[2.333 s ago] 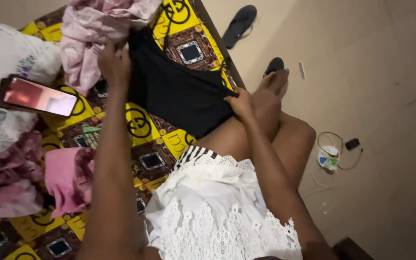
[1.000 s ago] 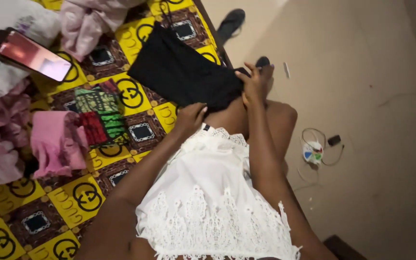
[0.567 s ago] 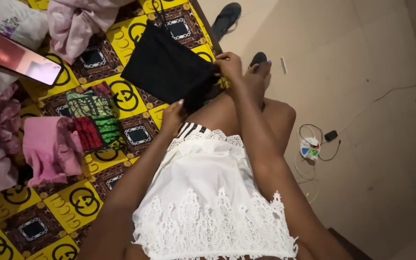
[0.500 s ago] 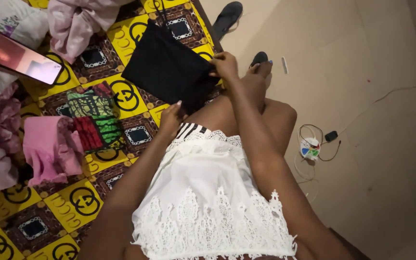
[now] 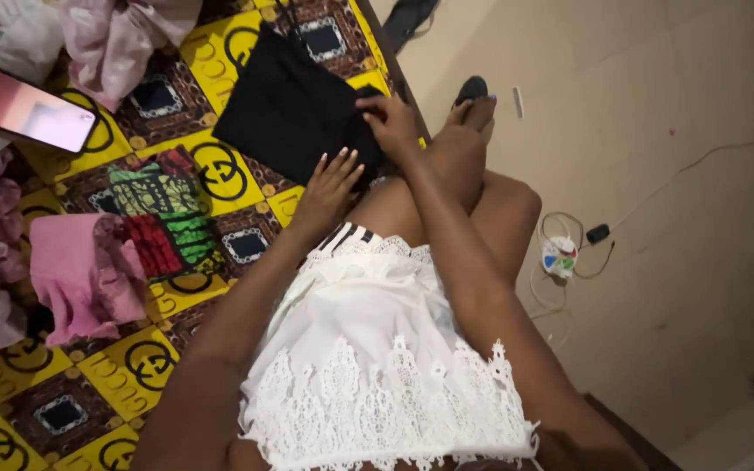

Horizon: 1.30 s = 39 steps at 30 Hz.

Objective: Folding various pieces of laundry on a patterned mat on the floor.

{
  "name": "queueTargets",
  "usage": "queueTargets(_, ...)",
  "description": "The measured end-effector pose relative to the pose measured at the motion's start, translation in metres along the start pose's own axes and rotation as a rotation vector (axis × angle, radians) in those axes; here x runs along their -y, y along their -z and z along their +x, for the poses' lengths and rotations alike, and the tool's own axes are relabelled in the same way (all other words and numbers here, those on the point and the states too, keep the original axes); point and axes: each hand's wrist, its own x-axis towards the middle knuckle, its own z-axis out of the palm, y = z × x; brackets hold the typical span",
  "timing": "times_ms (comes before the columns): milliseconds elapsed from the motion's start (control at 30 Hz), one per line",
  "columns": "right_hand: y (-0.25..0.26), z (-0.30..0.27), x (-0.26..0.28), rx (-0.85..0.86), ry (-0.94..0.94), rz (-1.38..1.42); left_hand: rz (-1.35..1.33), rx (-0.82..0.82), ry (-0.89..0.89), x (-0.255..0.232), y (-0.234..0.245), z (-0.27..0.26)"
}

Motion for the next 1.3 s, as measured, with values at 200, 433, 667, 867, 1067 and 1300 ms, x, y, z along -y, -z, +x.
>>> queueTargets(200, 0.002, 0.007, -0.041, -0.07, -0.13, 0.134, 0.16, 0.257, -0.064, 0.028, 0.004, -0.006)
queueTargets(433, 0.013, 0.001, -0.019, -0.242, -0.346, -0.164, 0.149, 0.271, -0.092, 0.033, -0.005, -0.029)
queueTargets(667, 0.009, -0.009, -0.016, -0.104, -0.411, -0.597, 0.122, 0.302, -0.075, 0.039, 0.001, -0.031)
queueTargets(867, 0.018, -0.013, 0.003, -0.184, -0.446, -0.367, 0.212, 0.23, -0.103, 0.036, -0.001, -0.027)
queueTargets(1067, 0.024, -0.013, -0.001, -0.075, -0.291, -0.567, 0.07, 0.148, -0.085, 0.028, 0.004, -0.027)
queueTargets(1300, 0.025, -0.015, -0.024, -0.156, -0.487, -0.211, -0.174, 0.14, 0.058, 0.012, 0.006, -0.029)
